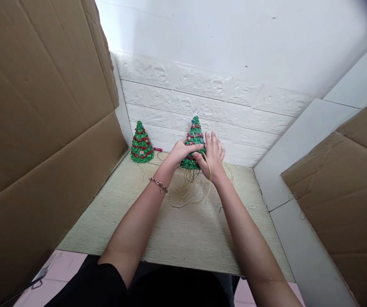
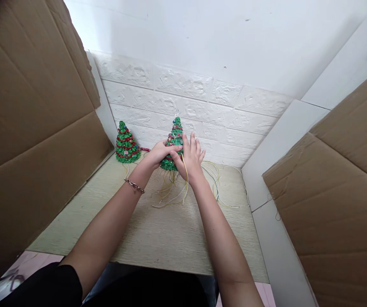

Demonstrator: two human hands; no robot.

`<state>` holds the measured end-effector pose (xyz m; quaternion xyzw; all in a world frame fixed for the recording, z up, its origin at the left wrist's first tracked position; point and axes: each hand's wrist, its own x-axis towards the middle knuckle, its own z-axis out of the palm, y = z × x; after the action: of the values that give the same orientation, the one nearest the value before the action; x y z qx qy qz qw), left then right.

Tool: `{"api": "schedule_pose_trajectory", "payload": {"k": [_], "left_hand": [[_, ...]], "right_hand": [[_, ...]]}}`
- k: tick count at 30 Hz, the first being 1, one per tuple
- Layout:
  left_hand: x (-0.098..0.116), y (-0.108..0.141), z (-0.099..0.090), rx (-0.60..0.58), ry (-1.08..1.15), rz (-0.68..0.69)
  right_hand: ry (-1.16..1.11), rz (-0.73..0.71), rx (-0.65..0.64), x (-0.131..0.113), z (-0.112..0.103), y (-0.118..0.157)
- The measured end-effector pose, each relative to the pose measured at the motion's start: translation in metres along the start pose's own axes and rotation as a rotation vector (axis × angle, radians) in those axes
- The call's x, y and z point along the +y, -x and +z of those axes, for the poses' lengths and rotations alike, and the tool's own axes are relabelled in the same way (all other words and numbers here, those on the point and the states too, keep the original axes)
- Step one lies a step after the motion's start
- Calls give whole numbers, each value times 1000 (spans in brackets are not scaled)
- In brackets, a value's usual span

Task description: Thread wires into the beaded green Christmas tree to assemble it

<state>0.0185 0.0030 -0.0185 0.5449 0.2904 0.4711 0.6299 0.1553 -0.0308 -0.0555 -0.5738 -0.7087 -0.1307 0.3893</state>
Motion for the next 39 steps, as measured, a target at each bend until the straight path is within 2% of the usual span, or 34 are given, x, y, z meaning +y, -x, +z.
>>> {"api": "schedule_pose_trajectory", "payload": {"k": [6, 10, 13, 17, 19, 22, 25, 29, 32, 35, 39], "left_hand": [[6, 2, -6, 55, 77, 9], [7, 1, -8, 61, 43, 17], [9, 2, -7, 46, -25, 36], [12, 4, -3, 16, -130, 73], [12, 5, -1, -21, -208, 101], [11, 5, 1, -69, -289, 147], [11, 4, 3, -61, -261, 139], [12, 5, 2, 5, -192, 88], [11, 4, -3, 74, -185, 57], [8, 1, -8, 108, -205, 64], [7, -1, -8, 121, -209, 70]], "right_hand": [[15, -143, 185, -17, -26, 5], [-48, -212, 298, -20, -31, 4], [-89, -195, 256, -16, -25, 2], [-38, -144, 113, -12, -15, 2], [-18, -123, 95, -12, -13, 2], [-9, -49, 130, -14, -15, 1], [-1, -28, 170, -18, -25, 0], [1, -148, 300, -24, -40, 1], [-104, -254, 423, -26, -44, 2], [-184, -280, 412, -27, -42, 3], [-230, -225, 358, -28, -38, 1]]}}
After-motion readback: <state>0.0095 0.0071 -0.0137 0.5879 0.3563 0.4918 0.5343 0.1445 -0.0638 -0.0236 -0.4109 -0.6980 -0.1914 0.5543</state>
